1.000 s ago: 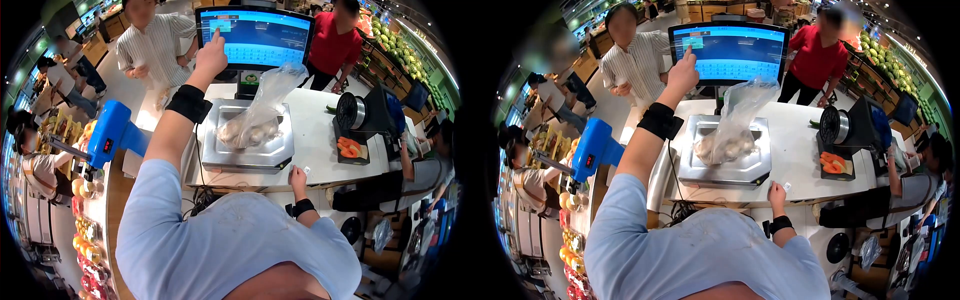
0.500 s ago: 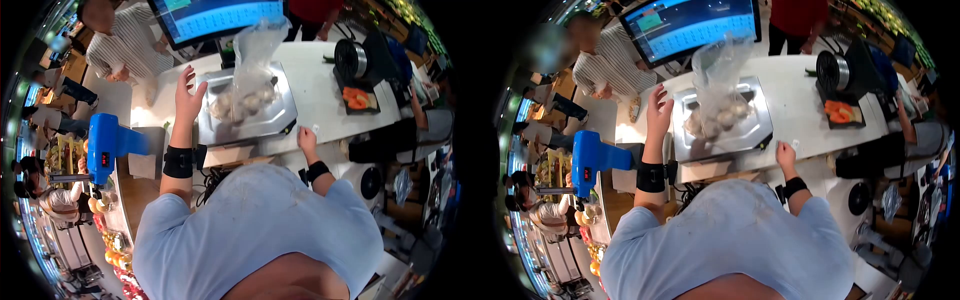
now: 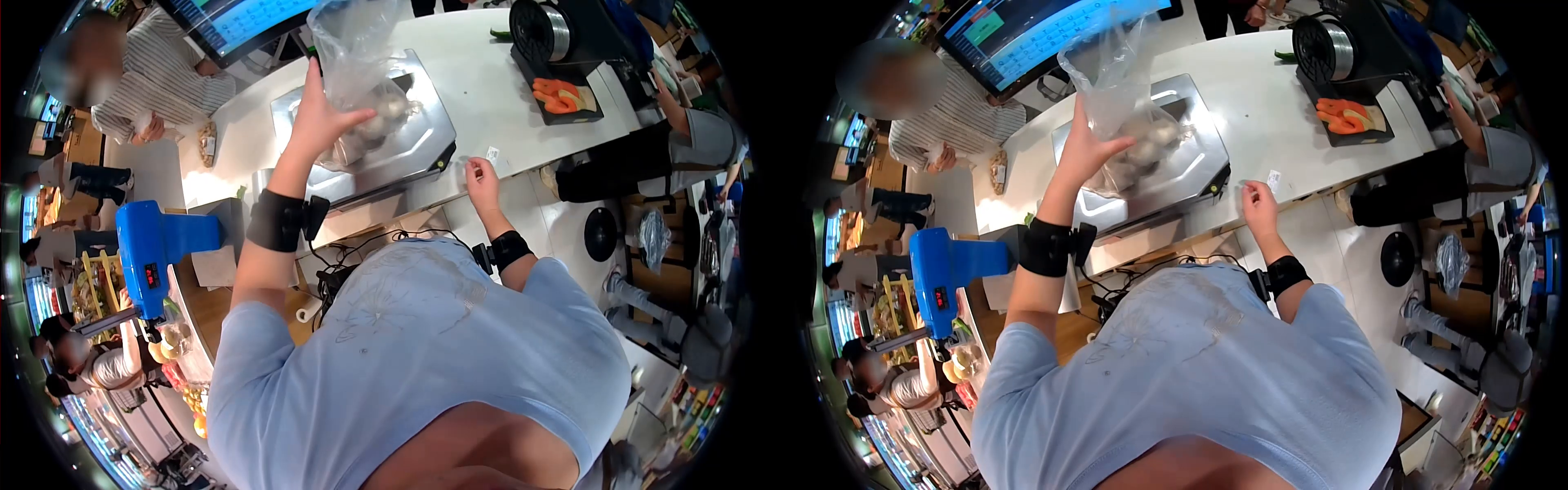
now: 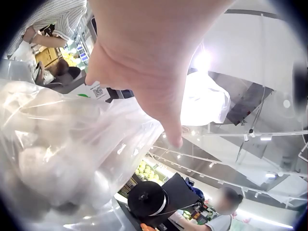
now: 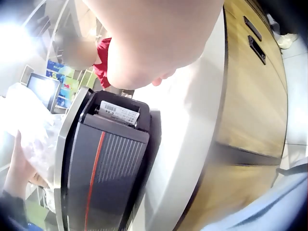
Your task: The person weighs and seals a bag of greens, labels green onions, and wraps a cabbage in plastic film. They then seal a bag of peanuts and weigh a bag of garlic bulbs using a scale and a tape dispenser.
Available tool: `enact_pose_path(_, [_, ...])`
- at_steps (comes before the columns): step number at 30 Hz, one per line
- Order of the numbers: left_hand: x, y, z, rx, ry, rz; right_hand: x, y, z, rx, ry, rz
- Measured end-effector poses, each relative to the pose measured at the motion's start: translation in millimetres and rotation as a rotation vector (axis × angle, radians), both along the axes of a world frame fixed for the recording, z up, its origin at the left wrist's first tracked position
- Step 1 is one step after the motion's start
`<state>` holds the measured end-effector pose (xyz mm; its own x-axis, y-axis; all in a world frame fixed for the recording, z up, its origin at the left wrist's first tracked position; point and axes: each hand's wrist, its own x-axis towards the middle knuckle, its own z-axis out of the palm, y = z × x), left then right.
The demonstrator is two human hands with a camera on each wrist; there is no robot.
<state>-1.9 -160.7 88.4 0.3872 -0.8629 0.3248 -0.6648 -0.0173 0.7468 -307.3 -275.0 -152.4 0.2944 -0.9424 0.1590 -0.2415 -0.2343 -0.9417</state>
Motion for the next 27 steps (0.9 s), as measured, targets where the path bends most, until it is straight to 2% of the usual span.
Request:
enact_pose_path(1, [2,-9,5,-0.016,-0.096,-0.105,2,9,20,-0.073,0.036,0.046])
enact_pose_path(2, [3,-16,3,-0.011,-0.095,-0.118,5,16,38,-0.146,0.072,0.09])
enact_pose_path(4, [5,-27,-6,-0.021,-0.309,-0.148,9,24,51,-0.159,0.117,0.101])
enact_pose_path(5, [9,-32,-11,-0.013,-0.311,-0.159,13,25,54,-0.192,0.117,0.126])
enact_pose_path(7, [15,-39,-21,0.146,0.35,-0.214,18,30,60,-0.219,0.134,0.145])
enact_pose_path(8, [16,-40,-25,0.154,0.343,-0.216,21,30,58,-0.213,0.126,0.14])
enact_pose_path(10, [15,-43,-32,-0.062,0.663,-0.127,27,27,52,-0.285,0.097,0.115])
enact_pose_path(11, [14,-46,-34,-0.056,0.653,-0.132,29,25,49,-0.281,0.088,0.108])
enact_pose_path(13, [12,-49,-38,-0.257,0.948,0.117,31,24,46,-0.329,0.133,0.099])
enact_pose_path(17, [31,-34,-42,-0.254,1.077,0.067,32,24,44,-0.342,0.11,0.08])
enact_pose_path(19, [38,-27,-46,-0.325,0.854,-0.214,35,23,41,-0.346,0.064,0.027])
enact_pose_path(20, [24,-23,-32,-0.321,0.845,-0.216,36,23,38,-0.344,0.055,0.024])
enact_pose_path(22, [-6,-18,-11,-0.285,0.602,0.157,33,21,31,-0.155,-0.013,-0.147])
enact_pose_path(23, [4,-20,-12,-0.21,0.376,0.135,27,13,22,-0.132,-0.05,-0.246])
enact_pose_path(24, [12,-15,-15,-0.211,0.368,0.134,16,2,13,-0.078,-0.098,-0.332])
enact_pose_path(25, [10,-2,-8,-0.256,0.707,0.192,7,-9,6,-0.021,-0.148,-0.413])
enact_pose_path(26, [11,8,1,-0.301,1.042,0.25,-4,-17,11,0.209,-0.325,-0.408])
enact_pose_path(27, [17,14,12,-0.308,1.026,0.255,-11,-24,30,0.443,-0.499,-0.394])
